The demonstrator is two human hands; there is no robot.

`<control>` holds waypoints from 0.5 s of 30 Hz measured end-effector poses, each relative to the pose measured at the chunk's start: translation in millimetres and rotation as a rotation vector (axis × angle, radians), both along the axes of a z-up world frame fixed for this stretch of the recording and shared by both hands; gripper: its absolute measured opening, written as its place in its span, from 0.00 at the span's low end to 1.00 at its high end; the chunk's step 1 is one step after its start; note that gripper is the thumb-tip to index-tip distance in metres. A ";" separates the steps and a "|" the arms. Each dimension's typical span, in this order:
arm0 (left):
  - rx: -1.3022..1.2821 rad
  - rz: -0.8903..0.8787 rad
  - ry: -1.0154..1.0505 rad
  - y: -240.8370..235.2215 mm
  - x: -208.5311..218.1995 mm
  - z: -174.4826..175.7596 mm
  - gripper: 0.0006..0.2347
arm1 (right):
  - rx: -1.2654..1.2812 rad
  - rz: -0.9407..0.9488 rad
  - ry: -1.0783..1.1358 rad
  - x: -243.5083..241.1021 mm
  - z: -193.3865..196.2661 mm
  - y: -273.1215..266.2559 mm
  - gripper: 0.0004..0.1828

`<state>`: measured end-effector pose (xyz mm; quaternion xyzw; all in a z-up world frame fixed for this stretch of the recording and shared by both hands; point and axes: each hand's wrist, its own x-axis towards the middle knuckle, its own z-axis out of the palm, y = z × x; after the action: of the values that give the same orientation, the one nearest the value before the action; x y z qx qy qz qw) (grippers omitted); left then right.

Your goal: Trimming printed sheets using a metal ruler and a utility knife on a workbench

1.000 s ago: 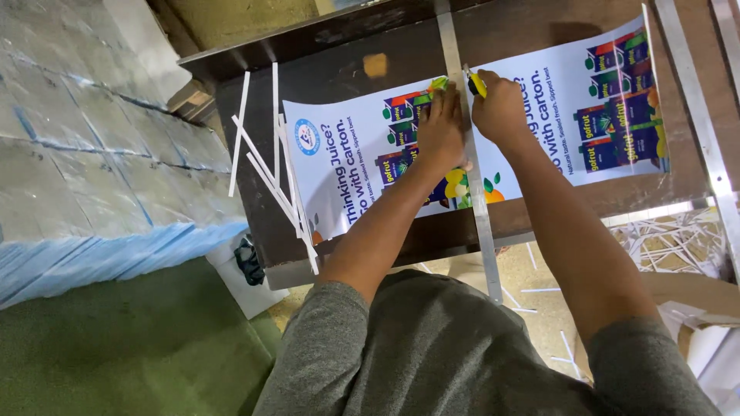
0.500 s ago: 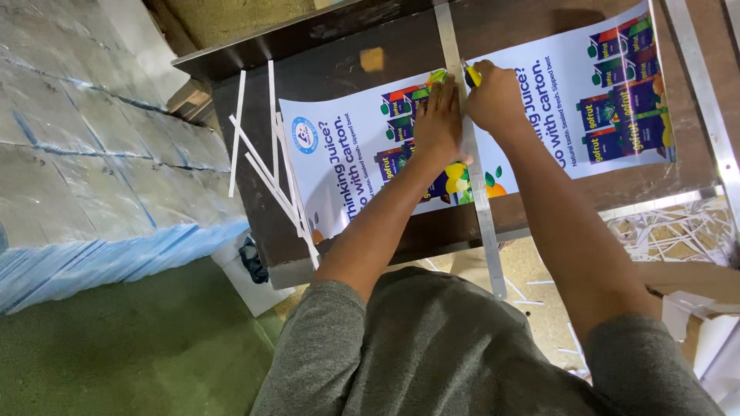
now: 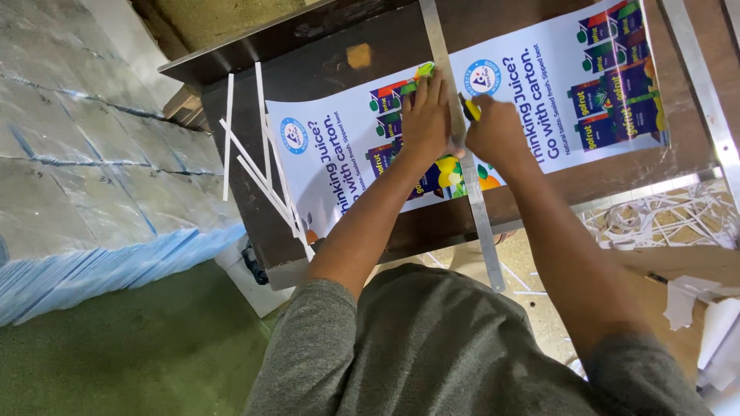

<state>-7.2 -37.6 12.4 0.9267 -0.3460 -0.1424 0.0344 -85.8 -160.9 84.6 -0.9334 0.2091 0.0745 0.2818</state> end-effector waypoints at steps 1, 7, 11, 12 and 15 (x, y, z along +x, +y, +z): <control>0.015 -0.002 -0.059 -0.4 -1.2 -3.6 0.72 | 0.024 -0.017 -0.010 -10.8 -1.4 1.2 0.30; 0.064 -0.021 0.006 2.0 -0.9 20.0 0.70 | 0.045 0.023 -0.055 -71.7 -1.9 10.9 0.26; 0.075 -0.014 0.016 -1.1 1.0 20.6 0.70 | 0.018 0.004 0.021 -109.7 3.2 18.9 0.29; 0.076 -0.016 0.020 -0.8 -0.1 18.9 0.70 | 0.020 0.002 0.025 -121.4 3.2 20.9 0.29; 0.067 -0.029 -0.059 -2.7 -1.4 18.8 0.70 | -0.008 0.029 0.027 -153.0 6.8 26.5 0.26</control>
<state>-8.6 -40.4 31.1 0.9259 -0.3556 -0.1270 -0.0089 -238.7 -134.4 91.4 -0.9365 0.1995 0.0906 0.2738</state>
